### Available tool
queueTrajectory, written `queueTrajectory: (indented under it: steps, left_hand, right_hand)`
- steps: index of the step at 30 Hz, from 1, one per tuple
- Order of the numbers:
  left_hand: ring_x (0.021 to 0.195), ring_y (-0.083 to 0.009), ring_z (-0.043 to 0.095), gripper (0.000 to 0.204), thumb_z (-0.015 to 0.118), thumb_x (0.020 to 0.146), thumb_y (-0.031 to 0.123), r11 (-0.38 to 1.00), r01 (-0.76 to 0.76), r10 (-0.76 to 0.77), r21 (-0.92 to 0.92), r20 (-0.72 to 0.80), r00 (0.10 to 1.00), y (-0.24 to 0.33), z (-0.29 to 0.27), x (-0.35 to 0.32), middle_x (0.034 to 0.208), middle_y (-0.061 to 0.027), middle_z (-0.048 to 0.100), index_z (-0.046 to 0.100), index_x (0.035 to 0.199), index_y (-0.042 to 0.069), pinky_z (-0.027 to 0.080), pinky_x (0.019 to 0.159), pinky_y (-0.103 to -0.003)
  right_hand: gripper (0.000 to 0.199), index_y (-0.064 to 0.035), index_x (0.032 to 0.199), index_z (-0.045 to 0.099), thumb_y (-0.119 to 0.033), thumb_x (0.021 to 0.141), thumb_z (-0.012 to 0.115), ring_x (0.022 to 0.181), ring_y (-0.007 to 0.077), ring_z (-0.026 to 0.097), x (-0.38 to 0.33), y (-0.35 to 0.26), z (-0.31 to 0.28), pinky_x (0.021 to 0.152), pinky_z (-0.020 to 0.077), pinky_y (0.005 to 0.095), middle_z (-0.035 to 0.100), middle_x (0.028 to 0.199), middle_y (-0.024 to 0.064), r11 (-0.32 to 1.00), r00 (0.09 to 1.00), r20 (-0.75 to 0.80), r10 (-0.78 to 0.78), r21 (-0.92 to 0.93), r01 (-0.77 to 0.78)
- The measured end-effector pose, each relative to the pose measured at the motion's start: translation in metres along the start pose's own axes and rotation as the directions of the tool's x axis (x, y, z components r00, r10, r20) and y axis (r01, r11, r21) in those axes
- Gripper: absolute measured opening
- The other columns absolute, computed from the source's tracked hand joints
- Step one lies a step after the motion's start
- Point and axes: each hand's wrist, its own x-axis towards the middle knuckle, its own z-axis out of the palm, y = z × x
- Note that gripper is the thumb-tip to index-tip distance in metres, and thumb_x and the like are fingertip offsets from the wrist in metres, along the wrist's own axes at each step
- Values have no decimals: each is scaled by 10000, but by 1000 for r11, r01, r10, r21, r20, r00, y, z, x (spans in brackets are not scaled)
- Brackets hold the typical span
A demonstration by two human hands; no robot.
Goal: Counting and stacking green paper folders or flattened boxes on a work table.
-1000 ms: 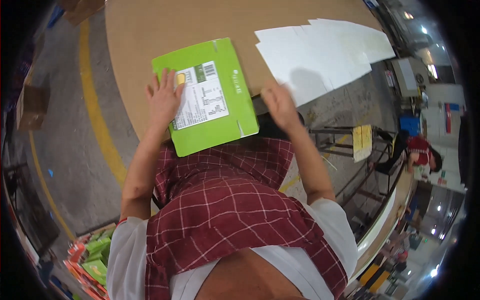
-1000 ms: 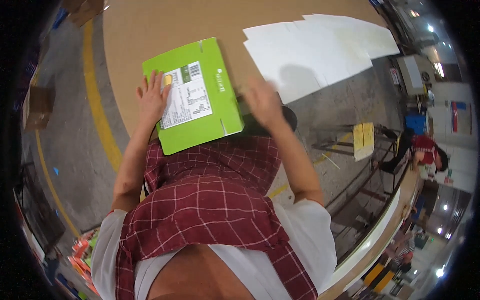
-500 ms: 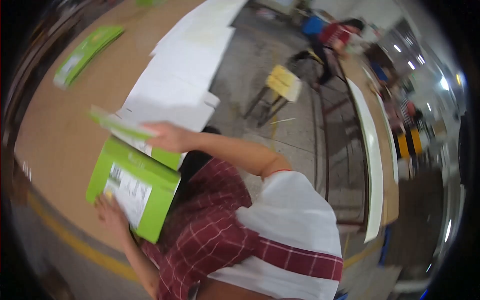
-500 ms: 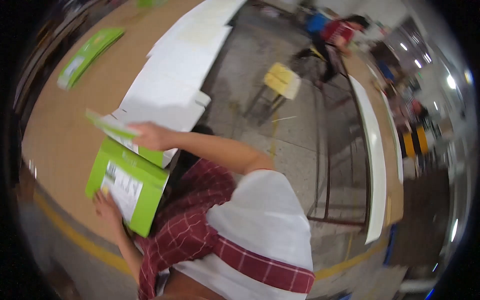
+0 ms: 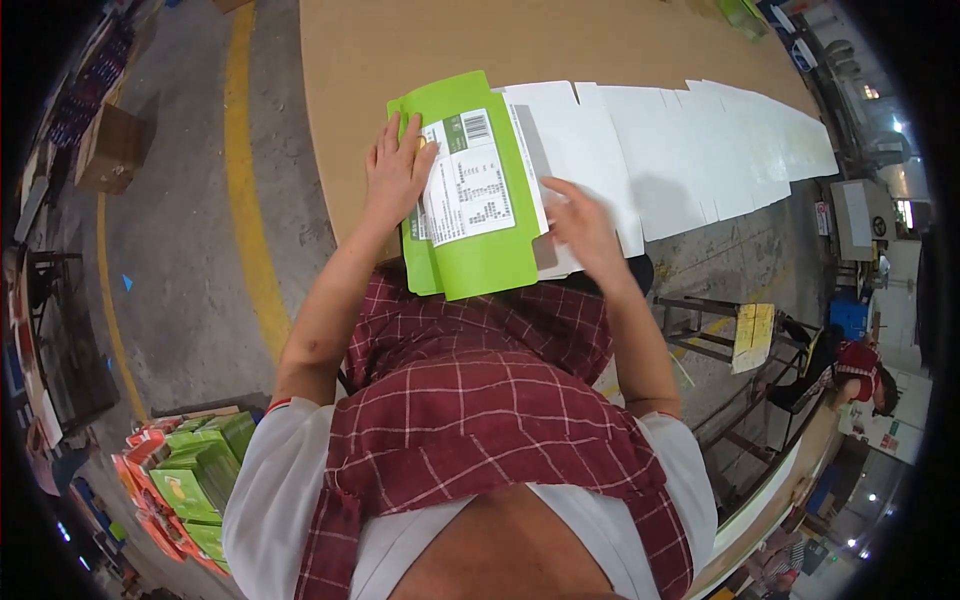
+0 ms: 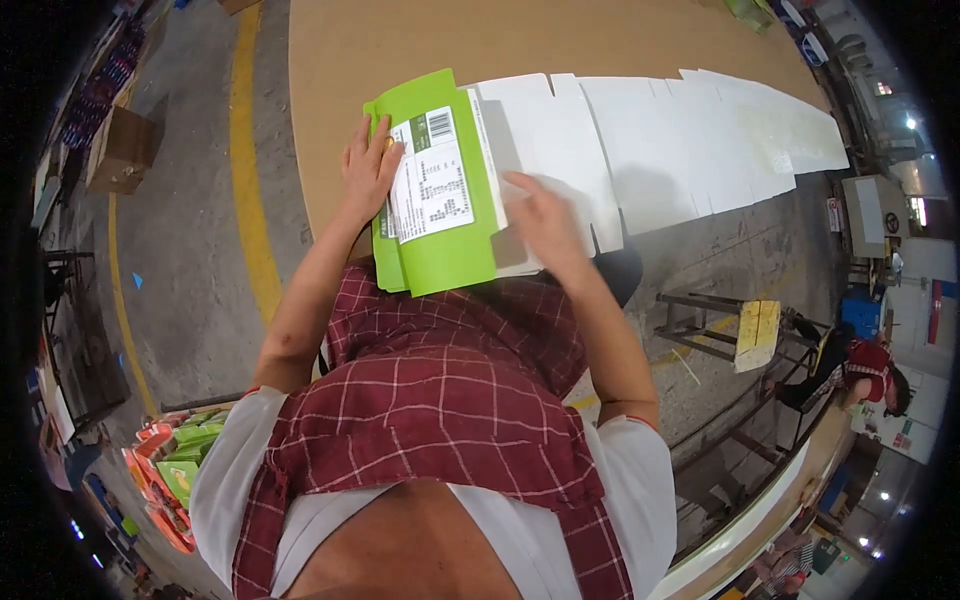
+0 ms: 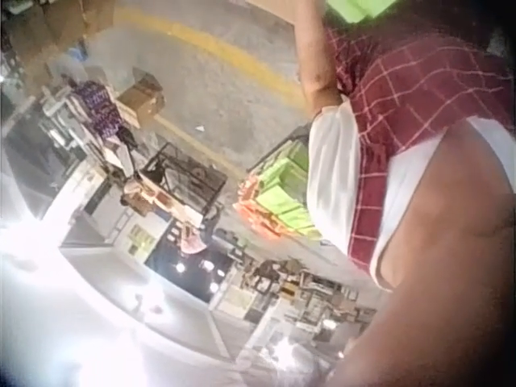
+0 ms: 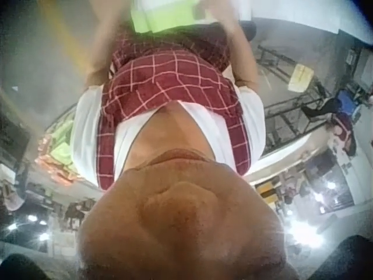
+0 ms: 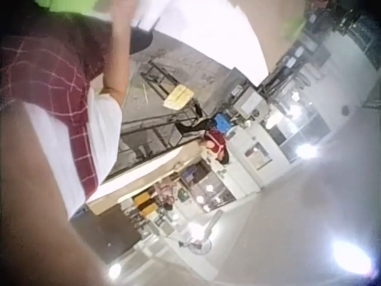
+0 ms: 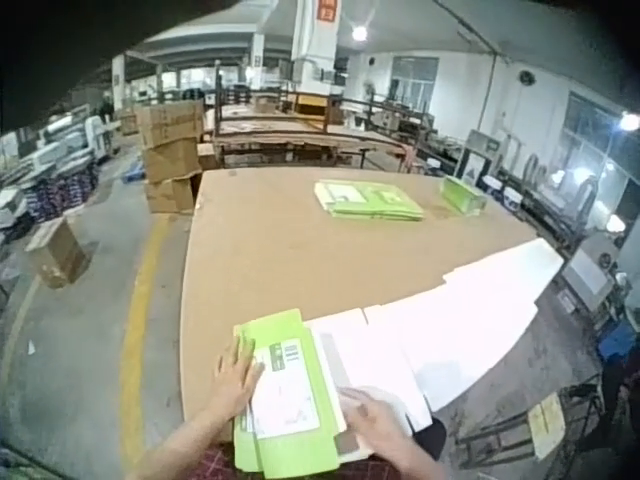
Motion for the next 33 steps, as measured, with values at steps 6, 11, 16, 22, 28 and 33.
queueTrajectory:
  steps: [6, 11, 16, 22, 28, 33]
  left_hand:
    - [1248, -254, 264, 481, 370, 874, 358, 853, 170, -80, -494, 198, 977, -37, 31, 3, 1325, -146, 319, 349, 1274, 91, 119, 996, -484]
    - [1237, -246, 281, 479, 440, 829, 314, 282, 89, 111, -955, 125, 986, -42, 42, -5, 1303, -107, 355, 382, 1255, 103, 159, 984, -484]
    - [1233, -255, 284, 484, 455, 816, 309, 410, 70, 117, -910, 129, 985, -41, 41, -6, 1295, -107, 364, 390, 1249, 103, 170, 980, -484]
    - [1228, -266, 287, 489, 472, 801, 303, 533, 30, 134, -846, 119, 984, -42, 42, -6, 1286, -108, 375, 400, 1242, 104, 183, 975, -484]
    - [1223, -277, 290, 495, 489, 786, 297, 626, -16, 138, -780, 90, 986, -37, 45, -4, 1277, -109, 385, 409, 1235, 104, 196, 970, -484]
    - [1197, -328, 284, 466, 521, 751, 284, 985, -171, 172, -24, 46, 984, -5, 11, -9, 1242, -112, 427, 474, 1179, 105, 162, 983, -475]
  right_hand:
    - [565, -74, 1329, 214, -338, 874, 420, 941, 257, 561, -13, -2, -19, 789, 460, 334, 528, 1085, 193, 799, 971, 183, -156, 602, 15]
    - [533, -60, 1269, 348, -376, 852, 451, 1083, 282, 456, 15, 12, 46, 894, 350, 418, 466, 1186, 168, 951, 963, 103, -249, -163, 263]
    - [567, -70, 1234, 383, -383, 788, 539, 1155, 331, 347, 29, -1, 97, 902, 299, 461, 387, 1247, 178, 567, 824, 179, -538, -646, 511]
    - [854, -66, 1295, 249, -497, 664, 632, 1180, 404, 301, 22, -45, 120, 880, 280, 586, 348, 1231, 267, 867, 916, -7, -402, -326, 377]
    - [633, -30, 1261, 299, -245, 749, 604, 953, 341, 517, 4, -46, 148, 671, 477, 400, 475, 1091, 246, 498, 806, -19, -592, -795, 346]
    - [334, -4, 1154, 411, -35, 824, 448, 790, 237, 578, -34, -85, 98, 627, 476, 326, 575, 854, 168, 954, 986, 14, -168, -250, 166]
